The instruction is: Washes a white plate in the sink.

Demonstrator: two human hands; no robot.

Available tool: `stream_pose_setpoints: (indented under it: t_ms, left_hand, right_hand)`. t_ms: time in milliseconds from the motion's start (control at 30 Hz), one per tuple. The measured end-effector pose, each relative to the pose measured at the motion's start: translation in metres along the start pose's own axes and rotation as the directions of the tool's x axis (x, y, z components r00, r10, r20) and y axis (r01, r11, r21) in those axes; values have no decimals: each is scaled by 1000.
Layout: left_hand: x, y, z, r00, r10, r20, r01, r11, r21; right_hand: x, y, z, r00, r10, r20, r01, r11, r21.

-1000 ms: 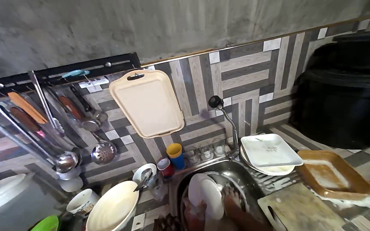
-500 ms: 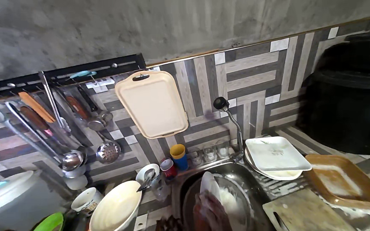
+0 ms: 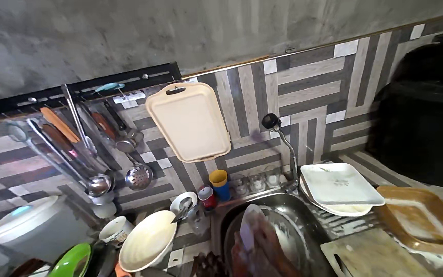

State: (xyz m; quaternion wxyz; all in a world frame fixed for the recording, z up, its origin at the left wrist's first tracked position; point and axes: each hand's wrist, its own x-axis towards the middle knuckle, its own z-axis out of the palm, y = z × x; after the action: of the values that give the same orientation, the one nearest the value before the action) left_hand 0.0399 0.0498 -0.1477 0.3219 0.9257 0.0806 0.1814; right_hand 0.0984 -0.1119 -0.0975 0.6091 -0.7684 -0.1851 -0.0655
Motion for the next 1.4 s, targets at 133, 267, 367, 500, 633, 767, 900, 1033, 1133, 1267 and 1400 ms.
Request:
stream_pose_setpoints:
  t_ms: [133, 267, 367, 500, 633, 767, 900, 1033, 1133, 1267, 1400]
  left_hand:
    - [-18, 154, -72, 974, -185, 133, 195, 979, -63]
    - [-37, 134, -62, 974, -190, 127, 201, 976, -80]
    - [-46, 104, -60, 975, -190, 111, 201, 974, -101]
    - [-22, 98, -61, 984, -130, 118, 137, 989, -56]
    - [8, 151, -90, 953, -49, 300, 44, 999, 24]
    - [9, 115, -65, 989, 53, 141, -36, 992, -120]
    - [4, 120, -68, 984, -87, 156, 115, 977, -179]
    - [3, 118, -64, 995, -31, 96, 40, 994, -98]
    - [-1, 116, -61, 995, 52, 90, -51, 999, -10]
    - [-8, 127, -66, 987, -91, 133, 106, 988, -116]
    - [-10, 116, -61, 994, -110, 12, 109, 956, -273]
  right_hand:
    - [55, 46, -10, 888, 458, 39, -415, 763, 496]
    - [46, 92, -6, 747, 623, 231, -571, 423, 704]
    - [61, 79, -13, 801, 597, -30, -507, 706, 495]
    - [85, -14, -31, 924, 383, -18, -381, 915, -129]
    - [39, -72, -10, 989, -79, 128, 120, 929, -350]
    - [34, -11, -4, 997, -78, 31, 81, 990, -115]
    - [58, 17, -4, 906, 421, -41, -418, 906, 71]
    - [23, -28, 8, 991, 114, -65, -116, 993, -34]
    - [11, -28, 14, 996, -81, -21, 77, 986, -149]
    - [40, 29, -1, 952, 302, -53, -293, 947, 133]
    - [26, 56, -26, 813, 574, 99, -540, 677, 501]
